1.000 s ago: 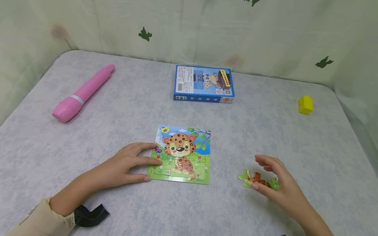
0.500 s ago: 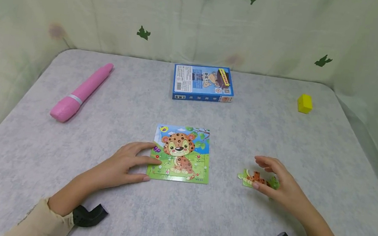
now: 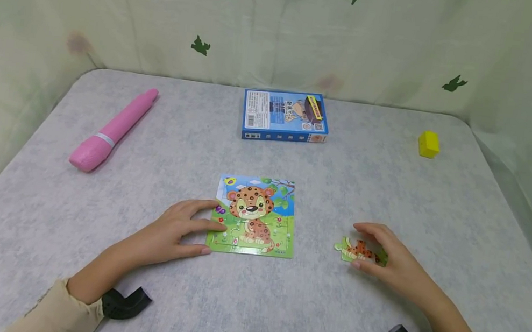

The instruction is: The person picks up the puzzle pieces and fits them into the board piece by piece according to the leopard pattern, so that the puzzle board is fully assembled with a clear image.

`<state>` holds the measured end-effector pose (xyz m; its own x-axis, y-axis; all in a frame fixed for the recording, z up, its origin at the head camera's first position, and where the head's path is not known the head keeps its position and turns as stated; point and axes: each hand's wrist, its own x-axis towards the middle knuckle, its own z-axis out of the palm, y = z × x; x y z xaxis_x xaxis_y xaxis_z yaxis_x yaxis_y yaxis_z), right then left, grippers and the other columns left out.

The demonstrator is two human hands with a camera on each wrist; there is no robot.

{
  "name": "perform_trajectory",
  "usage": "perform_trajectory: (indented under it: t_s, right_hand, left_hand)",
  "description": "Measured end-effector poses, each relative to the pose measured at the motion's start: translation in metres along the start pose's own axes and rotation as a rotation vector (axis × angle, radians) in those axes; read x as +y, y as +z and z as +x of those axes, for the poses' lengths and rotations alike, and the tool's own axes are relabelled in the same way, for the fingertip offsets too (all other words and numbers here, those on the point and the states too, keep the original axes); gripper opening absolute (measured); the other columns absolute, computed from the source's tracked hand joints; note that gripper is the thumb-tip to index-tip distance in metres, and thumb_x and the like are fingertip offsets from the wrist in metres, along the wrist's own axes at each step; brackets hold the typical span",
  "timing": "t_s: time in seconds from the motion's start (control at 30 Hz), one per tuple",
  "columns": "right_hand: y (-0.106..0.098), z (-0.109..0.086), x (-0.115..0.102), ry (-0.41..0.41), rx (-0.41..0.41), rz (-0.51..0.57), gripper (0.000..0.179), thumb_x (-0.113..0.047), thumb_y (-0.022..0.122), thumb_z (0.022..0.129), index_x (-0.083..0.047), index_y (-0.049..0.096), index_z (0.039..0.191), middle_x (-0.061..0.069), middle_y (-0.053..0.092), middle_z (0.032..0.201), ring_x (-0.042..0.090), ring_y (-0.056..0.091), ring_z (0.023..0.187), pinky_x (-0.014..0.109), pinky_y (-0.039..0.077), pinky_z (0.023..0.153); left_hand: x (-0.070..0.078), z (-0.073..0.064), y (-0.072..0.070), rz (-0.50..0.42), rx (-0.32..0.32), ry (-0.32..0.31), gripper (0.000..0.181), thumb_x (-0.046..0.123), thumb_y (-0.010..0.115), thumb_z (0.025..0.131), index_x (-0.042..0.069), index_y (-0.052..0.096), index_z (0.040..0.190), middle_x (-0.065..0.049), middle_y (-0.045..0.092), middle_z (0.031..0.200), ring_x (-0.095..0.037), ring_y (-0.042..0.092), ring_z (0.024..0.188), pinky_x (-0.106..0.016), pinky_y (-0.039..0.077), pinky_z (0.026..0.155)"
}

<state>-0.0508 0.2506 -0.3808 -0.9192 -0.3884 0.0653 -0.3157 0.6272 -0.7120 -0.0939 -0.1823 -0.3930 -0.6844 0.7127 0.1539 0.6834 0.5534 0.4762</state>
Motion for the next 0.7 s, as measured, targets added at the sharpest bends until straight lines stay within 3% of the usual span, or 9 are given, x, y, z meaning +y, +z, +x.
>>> perform_trajectory:
  t_s: [0.13, 0.37, 0.7]
  right_hand:
    - [0.0002, 0.0008, 0.0017, 0.028, -0.027, -0.037, 0.064, -0.029, 0.071, 0.076, -0.007, 0.043, 0.128, 0.005, 0.044, 0.124, 0.021, 0.043, 0.112, 0.014, 0.033, 0.090]
    - [0.0009, 0.0020, 0.0031, 0.034, -0.058, -0.135, 0.062, -0.031, 0.071, 0.076, -0.005, 0.046, 0.126, 0.009, 0.043, 0.124, 0.026, 0.041, 0.112, 0.045, 0.038, 0.088]
    - [0.0046, 0.0025, 0.0034, -0.059, -0.005, -0.254, 0.049, -0.021, 0.073, 0.075, -0.009, 0.055, 0.118, 0.008, 0.049, 0.112, 0.026, 0.045, 0.100, 0.047, 0.037, 0.080]
  left_hand:
    - [0.0003, 0.0000, -0.0002, -0.005, -0.001, -0.001, 0.041, 0.038, 0.064, 0.081, 0.030, 0.057, 0.121, -0.006, 0.034, 0.138, -0.029, 0.028, 0.125, -0.052, 0.020, 0.098]
    - [-0.0005, 0.0000, 0.0002, -0.007, 0.008, 0.009, 0.041, 0.037, 0.065, 0.081, 0.030, 0.057, 0.120, -0.006, 0.035, 0.137, -0.028, 0.028, 0.125, -0.052, 0.020, 0.097]
    - [-0.0006, -0.0002, 0.0002, -0.006, 0.002, 0.001, 0.040, 0.038, 0.064, 0.082, 0.031, 0.057, 0.121, -0.006, 0.034, 0.138, -0.028, 0.028, 0.125, -0.051, 0.020, 0.098]
